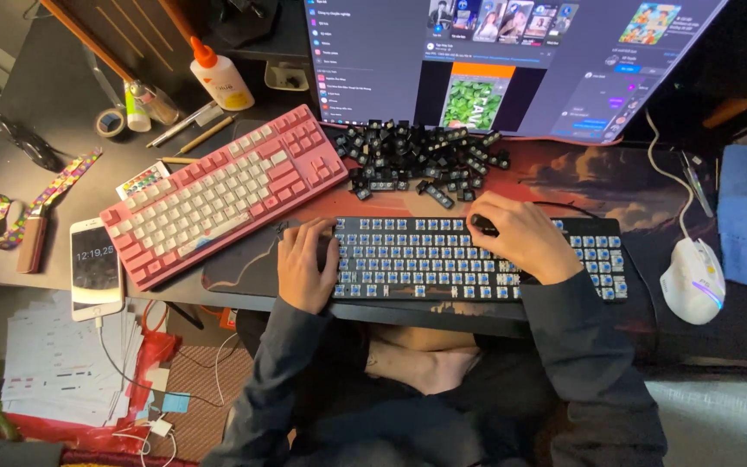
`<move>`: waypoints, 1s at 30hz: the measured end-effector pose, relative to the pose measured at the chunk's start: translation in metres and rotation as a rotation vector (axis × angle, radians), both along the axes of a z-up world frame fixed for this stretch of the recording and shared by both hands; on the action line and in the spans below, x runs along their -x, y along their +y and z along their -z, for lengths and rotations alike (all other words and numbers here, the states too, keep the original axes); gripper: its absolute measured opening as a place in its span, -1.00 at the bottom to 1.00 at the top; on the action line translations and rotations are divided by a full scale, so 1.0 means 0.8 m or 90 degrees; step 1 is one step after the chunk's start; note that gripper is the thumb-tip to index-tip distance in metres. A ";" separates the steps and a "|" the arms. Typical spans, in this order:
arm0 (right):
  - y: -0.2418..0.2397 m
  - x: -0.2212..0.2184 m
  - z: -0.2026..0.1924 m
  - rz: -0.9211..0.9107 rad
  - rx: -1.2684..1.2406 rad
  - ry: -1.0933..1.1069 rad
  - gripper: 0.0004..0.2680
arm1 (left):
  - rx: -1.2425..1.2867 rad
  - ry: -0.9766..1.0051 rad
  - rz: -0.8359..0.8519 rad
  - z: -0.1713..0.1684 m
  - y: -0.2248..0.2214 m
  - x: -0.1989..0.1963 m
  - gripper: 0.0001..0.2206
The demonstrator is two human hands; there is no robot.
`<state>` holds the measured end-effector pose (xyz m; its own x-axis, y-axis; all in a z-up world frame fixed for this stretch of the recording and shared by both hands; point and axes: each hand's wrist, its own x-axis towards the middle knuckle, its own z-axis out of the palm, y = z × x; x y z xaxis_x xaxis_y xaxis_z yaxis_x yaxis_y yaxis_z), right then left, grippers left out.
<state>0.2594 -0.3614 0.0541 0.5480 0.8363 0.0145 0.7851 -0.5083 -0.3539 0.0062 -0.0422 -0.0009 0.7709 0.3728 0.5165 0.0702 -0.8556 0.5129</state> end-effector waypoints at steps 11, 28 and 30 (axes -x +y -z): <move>0.009 -0.010 0.007 -0.045 0.079 -0.054 -0.80 | -0.023 0.003 0.000 -0.004 -0.002 0.000 -0.75; 0.011 0.013 -0.058 -0.046 0.104 -0.079 -0.88 | -0.046 0.004 -0.008 0.018 0.004 -0.001 -0.74; 0.014 0.022 -0.101 -0.009 -0.151 0.019 -0.85 | -0.048 0.000 -0.009 0.021 0.005 -0.002 -0.73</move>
<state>0.2415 -0.3505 0.1349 0.5391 0.8192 0.1959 0.7792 -0.3968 -0.4852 0.0080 -0.0385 -0.0176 0.7656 0.3432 0.5441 0.0819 -0.8910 0.4466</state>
